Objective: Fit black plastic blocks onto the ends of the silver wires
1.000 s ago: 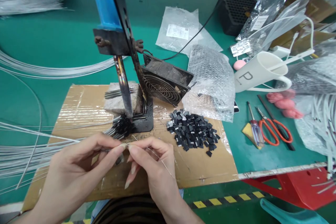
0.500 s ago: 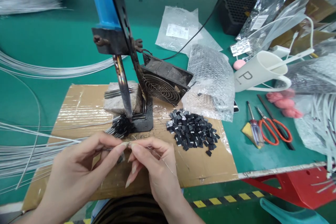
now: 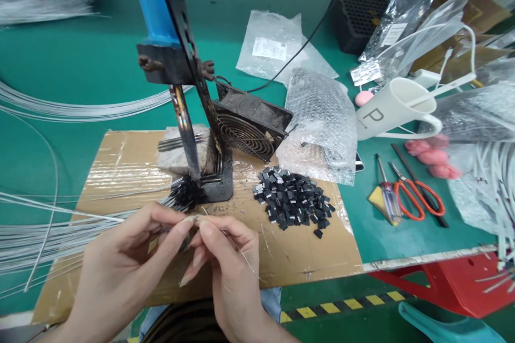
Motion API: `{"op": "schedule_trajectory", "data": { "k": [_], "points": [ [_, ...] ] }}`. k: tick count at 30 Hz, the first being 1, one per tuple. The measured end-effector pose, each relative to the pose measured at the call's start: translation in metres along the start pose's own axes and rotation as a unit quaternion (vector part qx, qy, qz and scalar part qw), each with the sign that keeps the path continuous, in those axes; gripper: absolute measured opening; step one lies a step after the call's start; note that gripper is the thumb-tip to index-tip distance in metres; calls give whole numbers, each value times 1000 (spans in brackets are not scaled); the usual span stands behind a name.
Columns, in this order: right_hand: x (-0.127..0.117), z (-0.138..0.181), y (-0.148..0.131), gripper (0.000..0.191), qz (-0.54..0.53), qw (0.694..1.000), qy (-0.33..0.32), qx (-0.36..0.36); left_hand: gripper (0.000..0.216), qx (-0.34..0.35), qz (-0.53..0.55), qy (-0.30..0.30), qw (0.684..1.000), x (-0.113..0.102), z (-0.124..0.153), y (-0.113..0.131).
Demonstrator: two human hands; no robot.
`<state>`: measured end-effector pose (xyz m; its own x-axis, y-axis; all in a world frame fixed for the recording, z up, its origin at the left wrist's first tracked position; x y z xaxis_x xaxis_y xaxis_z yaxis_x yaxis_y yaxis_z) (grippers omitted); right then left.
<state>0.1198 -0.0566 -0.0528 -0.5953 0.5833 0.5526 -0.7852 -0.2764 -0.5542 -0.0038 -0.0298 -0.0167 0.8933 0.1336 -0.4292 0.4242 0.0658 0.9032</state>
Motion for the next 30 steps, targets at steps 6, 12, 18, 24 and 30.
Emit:
{"op": "schedule_trajectory", "data": {
  "k": [6, 12, 18, 24, 30],
  "points": [
    [-14, -2, -17, 28, 113, 990, -41, -74, 15, -5, 3, -10, 1000, -2, -8, 2],
    [-43, -16, -76, 12, 481, 716, 104, -495, 12, -15, 3, -3, 1000, -3, -12, 2],
    [-45, -32, -85, 10, 618, 499, 76, -602, 16, -11, -1, 7, 1000, -2, -12, 1],
    [-44, -30, -82, 11, 585, 531, 67, -609, 19, -10, -9, 2, 1000, -3, -8, -6],
    [-43, -24, -80, 18, 581, 520, 20, -626, 18, -13, -12, -7, 1000, -4, -9, -9]
  ]
}}
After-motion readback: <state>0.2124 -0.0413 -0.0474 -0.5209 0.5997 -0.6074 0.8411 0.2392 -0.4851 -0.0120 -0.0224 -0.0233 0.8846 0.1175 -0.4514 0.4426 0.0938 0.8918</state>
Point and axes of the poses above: each hand's wrist, its own z-axis away from the middle knuckle, its own x-axis out of the palm, y = z × x, the point moved 2 cm from there along -z, towards the middle knuckle, and after that the axes turned 14 degrees about y, right-handed, at the moved point
